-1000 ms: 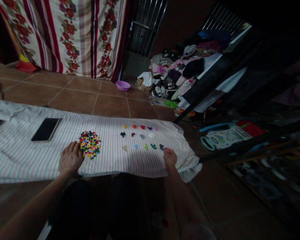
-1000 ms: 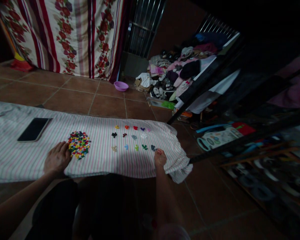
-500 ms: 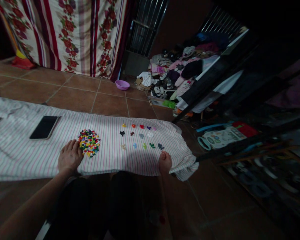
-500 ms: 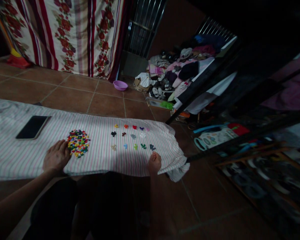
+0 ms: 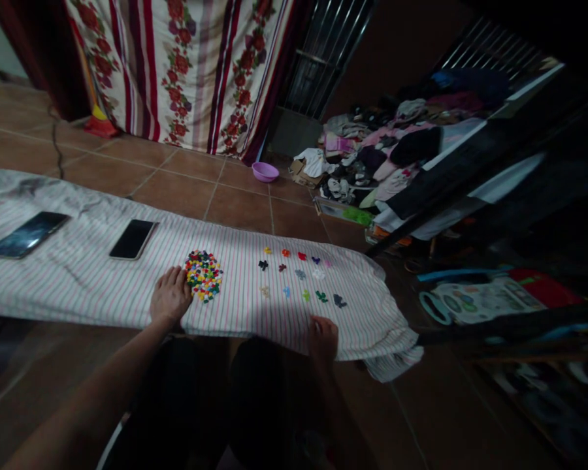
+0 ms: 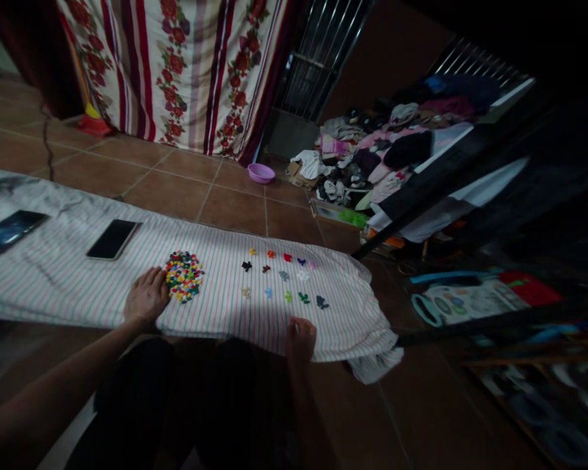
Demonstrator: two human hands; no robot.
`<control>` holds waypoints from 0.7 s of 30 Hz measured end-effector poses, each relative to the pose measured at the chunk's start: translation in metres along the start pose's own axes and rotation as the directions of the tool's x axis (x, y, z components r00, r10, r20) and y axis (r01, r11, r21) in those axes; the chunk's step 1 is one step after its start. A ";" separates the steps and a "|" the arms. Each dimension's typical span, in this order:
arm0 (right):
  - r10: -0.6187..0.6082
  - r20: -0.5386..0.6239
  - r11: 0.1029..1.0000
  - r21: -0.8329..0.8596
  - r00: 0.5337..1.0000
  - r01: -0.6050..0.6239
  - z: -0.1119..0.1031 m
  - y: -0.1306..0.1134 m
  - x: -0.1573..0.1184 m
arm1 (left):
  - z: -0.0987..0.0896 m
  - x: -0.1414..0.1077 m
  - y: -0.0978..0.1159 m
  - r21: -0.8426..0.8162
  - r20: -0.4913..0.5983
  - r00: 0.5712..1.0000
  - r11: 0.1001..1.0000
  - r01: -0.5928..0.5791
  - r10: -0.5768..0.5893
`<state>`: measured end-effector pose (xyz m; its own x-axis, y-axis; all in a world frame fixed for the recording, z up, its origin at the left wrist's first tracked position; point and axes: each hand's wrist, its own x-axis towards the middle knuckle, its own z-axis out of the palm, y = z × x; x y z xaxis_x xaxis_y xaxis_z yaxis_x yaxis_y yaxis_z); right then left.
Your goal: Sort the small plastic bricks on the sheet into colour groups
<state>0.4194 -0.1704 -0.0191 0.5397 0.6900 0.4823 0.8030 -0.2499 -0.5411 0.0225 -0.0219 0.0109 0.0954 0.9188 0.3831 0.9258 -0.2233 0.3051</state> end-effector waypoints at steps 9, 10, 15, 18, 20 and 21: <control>-0.156 0.236 0.967 0.237 0.959 0.099 0.018 -0.062 -0.018 | -0.001 0.001 0.001 -0.009 0.027 1.000 1.000 0.007 -0.007; -0.188 0.285 0.957 0.268 0.940 0.110 0.021 -0.074 -0.019 | -0.001 0.001 0.001 -0.016 0.025 1.000 1.000 0.007 -0.007; -0.402 0.522 0.903 0.360 0.752 0.233 0.045 -0.135 -0.016 | 0.001 0.001 0.000 -0.020 0.003 1.000 1.000 0.006 -0.006; -0.446 0.565 0.891 0.349 0.694 0.289 0.066 -0.163 -0.008 | 0.001 0.001 0.000 -0.020 0.006 1.000 1.000 0.006 -0.005; -0.464 0.557 0.884 0.346 0.689 0.316 0.081 -0.175 -0.002 | 0.001 0.001 0.000 -0.015 0.018 1.000 1.000 0.007 -0.007; -0.471 0.551 0.880 0.343 0.689 0.328 0.089 -0.181 0.001 | 0.000 0.001 0.000 -0.010 0.024 1.000 1.000 0.005 -0.005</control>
<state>0.2526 -0.0642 0.0184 -0.1460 0.9672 0.2078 0.7971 0.2394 -0.5544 0.0231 -0.0209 0.0113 0.0992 0.9274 0.3607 0.9225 -0.2216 0.3160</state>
